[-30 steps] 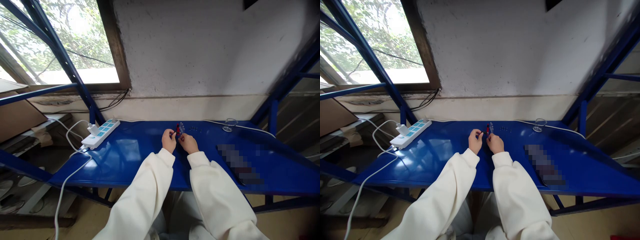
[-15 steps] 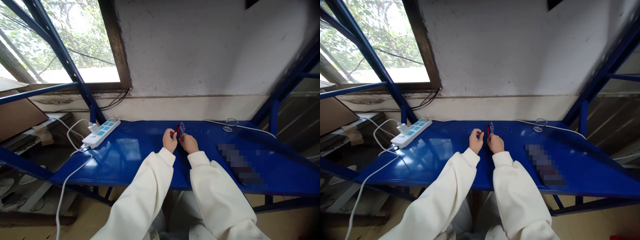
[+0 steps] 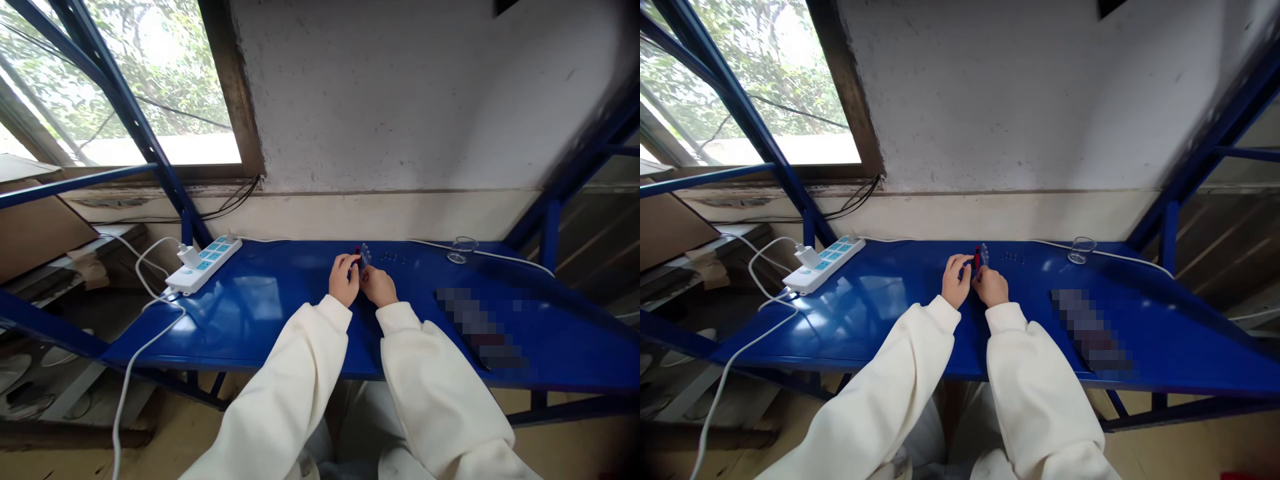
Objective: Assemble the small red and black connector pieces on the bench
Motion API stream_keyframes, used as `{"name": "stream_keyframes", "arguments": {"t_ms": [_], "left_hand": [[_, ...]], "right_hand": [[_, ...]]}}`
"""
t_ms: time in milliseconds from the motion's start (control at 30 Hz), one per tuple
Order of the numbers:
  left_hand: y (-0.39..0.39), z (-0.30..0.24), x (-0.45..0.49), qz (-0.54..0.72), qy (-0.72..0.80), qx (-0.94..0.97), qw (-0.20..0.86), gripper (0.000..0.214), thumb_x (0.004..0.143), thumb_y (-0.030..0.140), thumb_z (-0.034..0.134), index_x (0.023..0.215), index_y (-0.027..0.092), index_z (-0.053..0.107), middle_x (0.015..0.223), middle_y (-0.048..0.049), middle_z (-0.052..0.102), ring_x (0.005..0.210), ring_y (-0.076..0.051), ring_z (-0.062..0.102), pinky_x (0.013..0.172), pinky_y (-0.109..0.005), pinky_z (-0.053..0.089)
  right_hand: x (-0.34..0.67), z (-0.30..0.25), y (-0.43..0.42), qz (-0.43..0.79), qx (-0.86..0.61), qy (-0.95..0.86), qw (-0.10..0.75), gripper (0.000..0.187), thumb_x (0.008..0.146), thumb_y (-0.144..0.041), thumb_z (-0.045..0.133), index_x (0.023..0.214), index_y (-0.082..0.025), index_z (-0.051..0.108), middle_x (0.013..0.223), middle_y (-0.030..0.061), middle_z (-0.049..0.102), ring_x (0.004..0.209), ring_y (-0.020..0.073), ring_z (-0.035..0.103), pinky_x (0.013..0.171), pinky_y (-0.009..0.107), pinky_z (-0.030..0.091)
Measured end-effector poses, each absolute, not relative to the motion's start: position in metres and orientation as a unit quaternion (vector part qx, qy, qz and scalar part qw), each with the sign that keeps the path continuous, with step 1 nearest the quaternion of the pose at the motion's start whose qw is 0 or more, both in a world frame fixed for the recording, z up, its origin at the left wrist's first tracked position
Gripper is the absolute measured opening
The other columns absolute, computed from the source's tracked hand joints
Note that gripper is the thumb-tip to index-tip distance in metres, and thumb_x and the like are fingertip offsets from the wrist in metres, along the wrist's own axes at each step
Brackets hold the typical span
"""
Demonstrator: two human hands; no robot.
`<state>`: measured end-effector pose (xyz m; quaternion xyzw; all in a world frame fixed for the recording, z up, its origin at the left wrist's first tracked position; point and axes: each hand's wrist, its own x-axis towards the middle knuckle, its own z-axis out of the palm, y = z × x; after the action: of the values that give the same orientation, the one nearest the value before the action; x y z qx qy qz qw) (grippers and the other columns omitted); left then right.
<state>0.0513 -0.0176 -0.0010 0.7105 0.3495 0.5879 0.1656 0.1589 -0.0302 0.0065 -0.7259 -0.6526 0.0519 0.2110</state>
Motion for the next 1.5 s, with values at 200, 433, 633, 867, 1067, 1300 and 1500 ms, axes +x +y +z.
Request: {"name": "stream_keyframes", "arguments": {"t_ms": [200,433,633,867,1067,1300,1500], "left_hand": [[-0.0162,-0.0035,0.0518,0.579,0.357,0.718,0.146,0.026,0.083,0.017,0.037,0.095,0.018,0.06,0.097,-0.0073,0.052,0.094,-0.014,0.051,0.086,-0.029,0.042],[-0.0129,-0.0086,0.0512,0.548,0.398,0.719,0.155,0.04,0.081,0.015,0.038,0.119,0.022,0.049,0.104,-0.007,0.051,0.096,-0.015,0.05,0.089,-0.03,0.042],[-0.0119,-0.0089,0.0504,0.534,0.41,0.727,0.136,0.04,0.081,0.014,0.037,0.119,0.021,0.049,0.103,-0.007,0.053,0.096,-0.015,0.05,0.089,-0.03,0.041],[-0.0138,-0.0061,0.0494,0.53,0.416,0.73,0.117,0.039,0.082,0.013,0.036,0.117,0.021,0.051,0.101,-0.0072,0.054,0.095,-0.015,0.051,0.088,-0.03,0.042],[-0.0146,-0.0058,0.049,0.527,0.419,0.731,0.11,0.036,0.082,0.013,0.035,0.114,0.02,0.051,0.101,-0.0073,0.053,0.096,-0.016,0.051,0.088,-0.031,0.042],[-0.0151,-0.0036,0.0478,0.541,0.413,0.723,0.12,0.031,0.081,0.012,0.036,0.106,0.019,0.052,0.1,-0.0078,0.055,0.095,-0.017,0.052,0.086,-0.033,0.042],[-0.0118,-0.0044,0.0475,0.571,0.416,0.691,0.149,0.024,0.081,0.013,0.037,0.097,0.019,0.053,0.094,-0.007,0.056,0.09,-0.015,0.053,0.083,-0.032,0.043]], "right_hand": [[0.1606,0.0031,-0.0265,0.063,-0.719,-0.629,0.288,0.02,0.073,-0.036,0.05,0.075,-0.018,0.057,0.068,0.0052,0.062,0.062,0.0157,0.056,0.049,0.022,0.027],[0.1588,0.005,-0.0282,0.063,-0.688,-0.62,0.372,0.024,0.072,-0.042,0.049,0.071,-0.019,0.056,0.06,0.0016,0.058,0.054,0.0125,0.051,0.048,0.021,0.027],[0.1581,0.0022,-0.0271,0.047,-0.677,-0.624,0.387,0.02,0.072,-0.039,0.05,0.071,-0.02,0.055,0.059,0.0,0.057,0.054,0.0125,0.05,0.048,0.021,0.028],[0.1577,0.0028,-0.028,0.039,-0.68,-0.621,0.387,0.016,0.071,-0.036,0.049,0.071,-0.02,0.055,0.058,-0.0002,0.057,0.055,0.0123,0.05,0.049,0.021,0.028],[0.1576,0.0024,-0.0282,0.04,-0.676,-0.625,0.388,0.017,0.072,-0.037,0.049,0.07,-0.02,0.054,0.058,0.0001,0.057,0.054,0.0123,0.05,0.049,0.021,0.027],[0.1571,0.0014,-0.0282,0.032,-0.673,-0.63,0.386,0.018,0.072,-0.037,0.049,0.071,-0.02,0.055,0.057,-0.0002,0.057,0.055,0.0126,0.051,0.049,0.021,0.028],[0.1574,-0.0009,-0.027,0.03,-0.666,-0.638,0.385,0.017,0.072,-0.035,0.049,0.072,-0.02,0.055,0.057,-0.0001,0.056,0.054,0.012,0.05,0.049,0.021,0.028]]}}
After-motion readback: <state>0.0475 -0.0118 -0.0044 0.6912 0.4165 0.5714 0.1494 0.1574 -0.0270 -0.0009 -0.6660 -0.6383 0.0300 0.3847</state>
